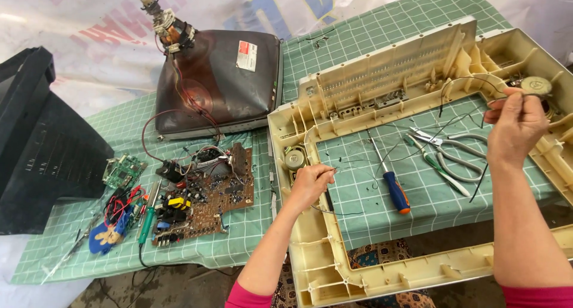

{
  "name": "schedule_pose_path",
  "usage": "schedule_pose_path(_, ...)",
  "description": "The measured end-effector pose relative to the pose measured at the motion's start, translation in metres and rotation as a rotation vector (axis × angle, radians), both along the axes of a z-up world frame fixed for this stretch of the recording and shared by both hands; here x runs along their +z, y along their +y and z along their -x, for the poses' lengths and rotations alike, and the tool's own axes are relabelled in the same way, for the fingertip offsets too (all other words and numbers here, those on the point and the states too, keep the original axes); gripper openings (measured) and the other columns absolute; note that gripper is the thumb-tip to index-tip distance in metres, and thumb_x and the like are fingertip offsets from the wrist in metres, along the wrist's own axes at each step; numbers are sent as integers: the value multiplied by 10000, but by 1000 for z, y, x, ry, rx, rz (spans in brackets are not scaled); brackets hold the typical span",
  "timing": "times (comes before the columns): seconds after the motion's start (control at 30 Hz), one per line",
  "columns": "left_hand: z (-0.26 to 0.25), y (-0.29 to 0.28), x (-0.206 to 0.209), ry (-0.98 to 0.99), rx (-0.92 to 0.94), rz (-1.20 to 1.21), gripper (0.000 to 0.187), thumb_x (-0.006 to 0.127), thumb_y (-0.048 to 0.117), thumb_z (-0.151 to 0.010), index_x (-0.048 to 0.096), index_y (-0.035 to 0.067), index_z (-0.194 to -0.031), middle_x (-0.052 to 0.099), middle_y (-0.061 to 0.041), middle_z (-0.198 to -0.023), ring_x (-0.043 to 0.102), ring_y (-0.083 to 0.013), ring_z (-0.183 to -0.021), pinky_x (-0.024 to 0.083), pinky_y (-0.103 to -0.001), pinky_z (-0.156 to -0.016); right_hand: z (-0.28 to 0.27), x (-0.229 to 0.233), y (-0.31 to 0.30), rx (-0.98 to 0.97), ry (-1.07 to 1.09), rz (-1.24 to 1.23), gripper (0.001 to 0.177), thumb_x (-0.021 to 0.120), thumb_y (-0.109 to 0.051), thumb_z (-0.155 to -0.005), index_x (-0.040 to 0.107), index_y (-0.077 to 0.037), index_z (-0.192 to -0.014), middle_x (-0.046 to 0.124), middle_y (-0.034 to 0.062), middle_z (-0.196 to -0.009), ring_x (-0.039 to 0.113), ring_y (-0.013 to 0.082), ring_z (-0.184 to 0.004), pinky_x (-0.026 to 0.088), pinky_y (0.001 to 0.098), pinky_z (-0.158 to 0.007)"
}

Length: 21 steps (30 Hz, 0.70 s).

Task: The person works on the internal components of a disassembled CRT television set. They use a screwdriver to manipulate a screw on a speaker unit and then use wire cutters to strip the insulation from black wires. The person twists the exposed wire ends together and places them into the television chassis.

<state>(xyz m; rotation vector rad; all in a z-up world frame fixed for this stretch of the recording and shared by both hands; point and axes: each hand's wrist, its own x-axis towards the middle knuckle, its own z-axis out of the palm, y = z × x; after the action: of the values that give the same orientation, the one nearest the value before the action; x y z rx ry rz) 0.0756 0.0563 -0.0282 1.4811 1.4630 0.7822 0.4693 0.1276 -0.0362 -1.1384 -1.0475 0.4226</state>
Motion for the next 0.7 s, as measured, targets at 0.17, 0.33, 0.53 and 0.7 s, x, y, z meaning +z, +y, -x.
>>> schedule_pose_path(0.17,-13,17,-19,135,-47,-149,206,653,140,-914,774,-6,-993,744,-55,-734,623,-161,-596,525,-284,-616,11,9,-6,-9,-163,-64,127,523,53,-1304,648,69,-1282,650,115,-973,598,167,-803,517,273,-723)
schedule_pose_path(0.33,-29,14,-18,622,-181,-165,647,618,79,-966,333,-160,-1496,706,-286,-763,710,-404,-649,620,-445,-609,19,16,-11,-22,-241,-91,120,545,98,-1281,662,125,-1285,636,135,-962,626,201,-870,514,290,-770)
schedule_pose_path(0.53,-46,-17,-42,1039,-682,-37,466,747,474,-925,754,10,-955,745,-186,-968,623,-341,-1071,360,-526,-1083,27,27,-16,-63,-426,-168,107,593,183,-1214,691,222,-1192,695,259,-1148,661,275,-880,530,344,-755)
schedule_pose_path(0.7,-38,-16,-77,1038,-735,-296,136,629,4,-821,765,0,-810,730,-202,-780,683,-382,-903,368,-585,-1079,36,31,-19,-95,-621,-173,102,669,201,-1106,733,181,-1029,755,221,-1104,489,211,-709,397,315,-643)
